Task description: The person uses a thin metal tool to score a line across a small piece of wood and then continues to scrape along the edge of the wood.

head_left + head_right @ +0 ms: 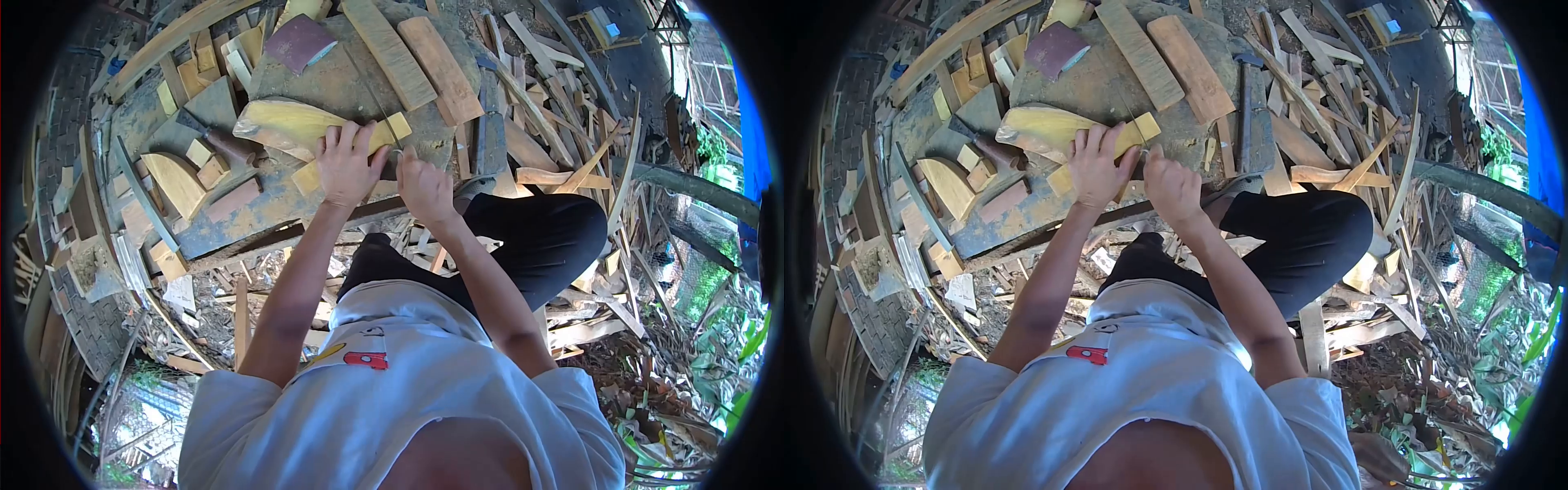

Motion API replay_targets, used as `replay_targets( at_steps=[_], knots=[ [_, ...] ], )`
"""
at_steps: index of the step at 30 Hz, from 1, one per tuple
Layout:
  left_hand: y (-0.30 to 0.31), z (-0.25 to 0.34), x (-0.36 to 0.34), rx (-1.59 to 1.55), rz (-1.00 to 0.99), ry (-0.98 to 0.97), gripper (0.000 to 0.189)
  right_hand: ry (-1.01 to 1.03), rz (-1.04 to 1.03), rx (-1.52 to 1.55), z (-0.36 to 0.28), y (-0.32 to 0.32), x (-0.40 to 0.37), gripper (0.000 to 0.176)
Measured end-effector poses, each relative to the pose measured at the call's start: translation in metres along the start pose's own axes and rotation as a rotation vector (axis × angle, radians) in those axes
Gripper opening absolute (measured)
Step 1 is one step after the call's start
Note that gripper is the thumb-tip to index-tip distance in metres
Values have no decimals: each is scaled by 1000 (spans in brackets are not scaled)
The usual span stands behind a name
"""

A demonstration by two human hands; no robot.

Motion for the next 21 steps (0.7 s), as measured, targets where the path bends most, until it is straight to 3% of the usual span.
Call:
replay_targets(
  at_steps=[2, 3, 5, 6, 8, 9, 13, 15, 16, 18, 21],
  knots=[
    [2, 2, 3, 22, -4, -15, 46, -205, -301, 309, 11, -3, -5, 25],
    [2, 2, 2, 20, 11, -19, 46, -206, -298, 303, 17, 9, -9, 25],
    [1, 1, 2, 22, 2, -20, 46, -258, -620, 303, 25, 32, -27, 26],
    [0, 1, 1, 32, -7, -17, 45, -253, -624, 301, 29, 38, -31, 26],
    [-2, 2, 0, 32, -7, -7, 45, -165, -365, 293, 29, 56, -29, 25],
    [-3, 1, 0, 31, -2, -6, 44, -362, -793, 352, 29, 40, -19, 25],
    [-3, 0, -1, 23, 9, -11, 43, -342, -646, 377, 12, -10, -11, 26],
    [0, 2, 2, 32, -1, -3, 45, -152, -238, 208, 7, -10, -17, 28],
    [0, 2, 2, 36, 5, 6, 45, -141, -237, 213, 10, 0, -9, 28],
    [1, 1, 2, 24, -1, -1, 45, -397, -732, 405, 23, 20, -17, 27],
    [0, 2, 2, 29, 0, -1, 46, -337, -634, 372, 30, 46, -27, 28]
  ],
)
Point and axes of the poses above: each hand's wrist, its own x-axis towards the middle knuckle, its own y-axis out of the back of the hand, z = x × y, the point moved 4 cm from there along x, towards the middle knuckle, and after that the axes turned 13 degrees about z, right-handed, at the moved point
